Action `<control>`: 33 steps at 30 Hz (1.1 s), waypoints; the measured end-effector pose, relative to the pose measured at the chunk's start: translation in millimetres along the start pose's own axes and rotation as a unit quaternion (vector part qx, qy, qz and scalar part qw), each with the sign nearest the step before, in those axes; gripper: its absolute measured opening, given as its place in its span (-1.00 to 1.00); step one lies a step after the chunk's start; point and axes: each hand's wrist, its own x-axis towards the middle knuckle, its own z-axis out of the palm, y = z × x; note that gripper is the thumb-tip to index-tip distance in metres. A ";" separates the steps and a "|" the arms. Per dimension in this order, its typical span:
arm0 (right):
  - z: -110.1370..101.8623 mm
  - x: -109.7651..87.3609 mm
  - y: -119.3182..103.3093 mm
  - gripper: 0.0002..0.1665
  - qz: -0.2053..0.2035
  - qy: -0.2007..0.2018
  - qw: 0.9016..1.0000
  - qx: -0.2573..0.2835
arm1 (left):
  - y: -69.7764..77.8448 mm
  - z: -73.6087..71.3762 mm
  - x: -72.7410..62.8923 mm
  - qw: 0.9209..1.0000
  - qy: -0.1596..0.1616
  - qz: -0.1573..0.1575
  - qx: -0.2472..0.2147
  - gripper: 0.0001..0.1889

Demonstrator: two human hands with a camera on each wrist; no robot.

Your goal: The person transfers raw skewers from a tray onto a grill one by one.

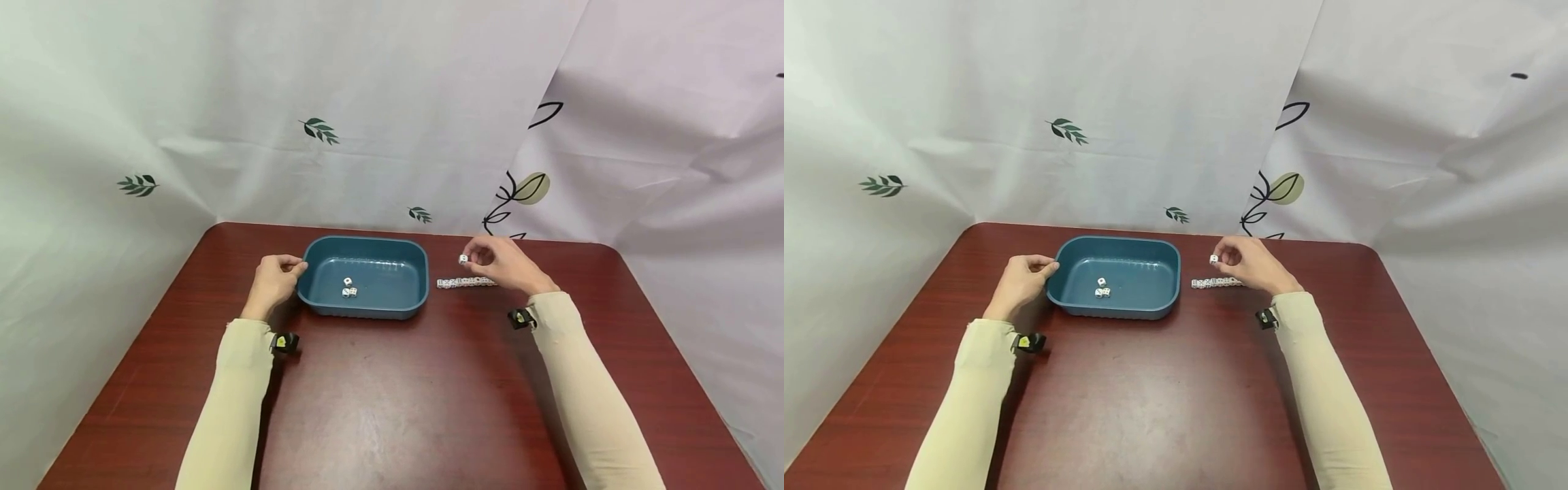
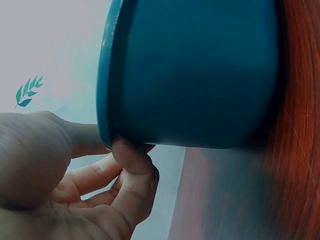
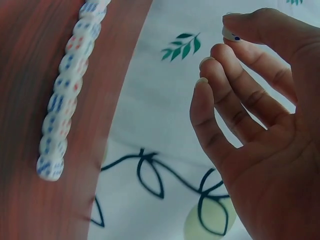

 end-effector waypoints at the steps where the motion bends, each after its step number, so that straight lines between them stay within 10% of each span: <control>1: -0.7 -1.8 3.6 -0.89 0.000 0.001 1.000 -0.003 | -0.3 -0.3 -0.1 1.000 0.001 -0.001 0.000 -0.62; 33: -23.8 -57.1 92.3 -0.91 0.097 0.009 0.994 -0.049 | 1.6 1.1 0.2 1.000 -0.003 -0.007 -0.008 -0.60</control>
